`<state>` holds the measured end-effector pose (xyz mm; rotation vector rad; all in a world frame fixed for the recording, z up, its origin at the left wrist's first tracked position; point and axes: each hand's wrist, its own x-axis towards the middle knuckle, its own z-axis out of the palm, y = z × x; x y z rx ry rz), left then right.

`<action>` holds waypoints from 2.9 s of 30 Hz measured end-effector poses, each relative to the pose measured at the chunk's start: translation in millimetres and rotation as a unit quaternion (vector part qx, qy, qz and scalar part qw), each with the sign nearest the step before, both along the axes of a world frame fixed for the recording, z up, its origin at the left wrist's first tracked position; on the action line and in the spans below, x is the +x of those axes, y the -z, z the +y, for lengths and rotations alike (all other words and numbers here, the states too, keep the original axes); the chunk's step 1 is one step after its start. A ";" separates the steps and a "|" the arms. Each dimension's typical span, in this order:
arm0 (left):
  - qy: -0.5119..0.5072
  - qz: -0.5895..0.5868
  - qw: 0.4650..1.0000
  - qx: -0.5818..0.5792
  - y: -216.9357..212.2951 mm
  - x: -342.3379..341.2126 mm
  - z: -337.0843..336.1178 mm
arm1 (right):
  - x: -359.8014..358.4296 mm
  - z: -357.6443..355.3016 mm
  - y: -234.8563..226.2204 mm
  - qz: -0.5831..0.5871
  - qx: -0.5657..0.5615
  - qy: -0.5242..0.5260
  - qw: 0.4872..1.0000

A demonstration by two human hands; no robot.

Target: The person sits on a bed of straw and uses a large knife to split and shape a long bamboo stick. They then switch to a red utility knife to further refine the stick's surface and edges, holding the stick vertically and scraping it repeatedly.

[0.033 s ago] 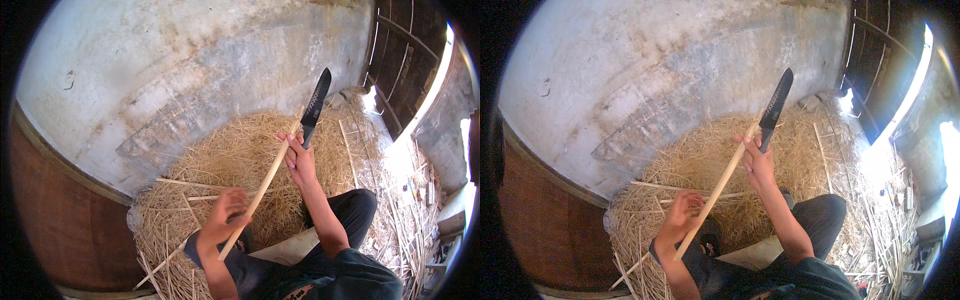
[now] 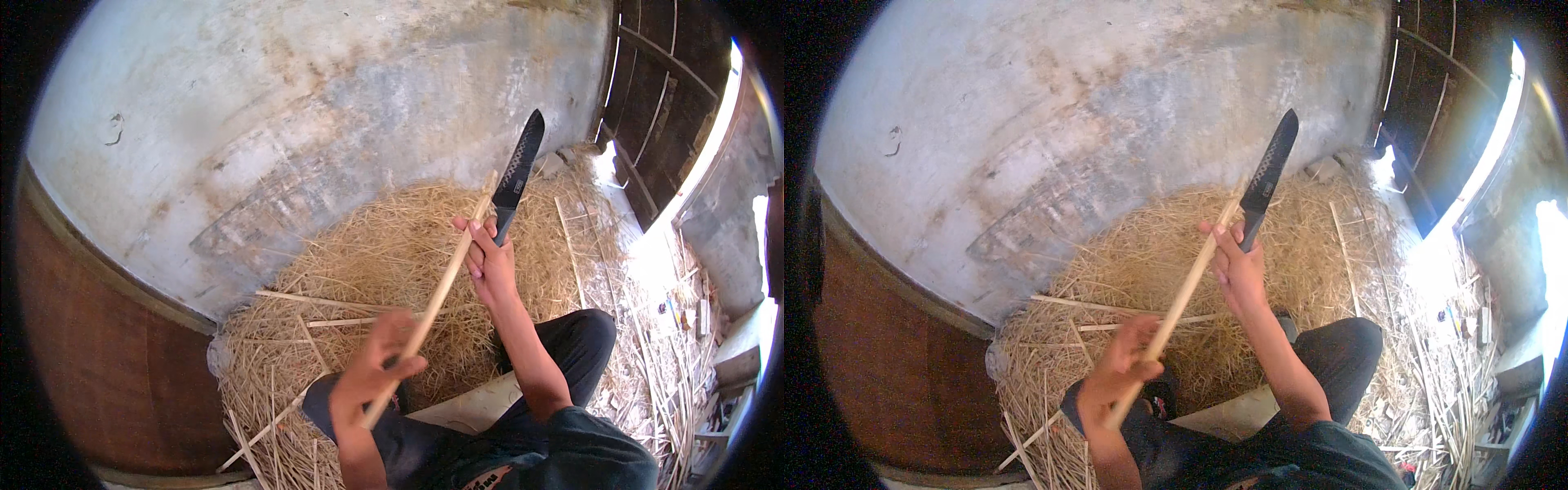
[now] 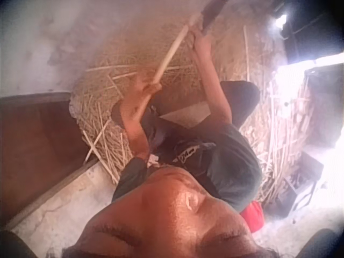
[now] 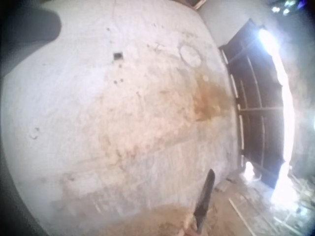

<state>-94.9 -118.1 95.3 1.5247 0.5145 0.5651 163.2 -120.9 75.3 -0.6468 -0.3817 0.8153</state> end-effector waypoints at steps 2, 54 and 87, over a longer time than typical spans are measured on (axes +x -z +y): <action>0.082 0.066 0.991 -0.079 3.8 7.5 -16.3 | -10.3 -5.4 -8.6 -0.063 -0.033 0.020 0.997; 0.061 -0.008 0.943 -0.328 82.5 -10.7 -78.7 | 49.4 -63.1 -36.4 -0.216 -0.110 -0.065 0.968; -0.076 0.204 0.976 0.010 47.7 -12.8 -69.4 | 53.8 -68.5 -16.6 -0.540 -0.288 0.110 0.783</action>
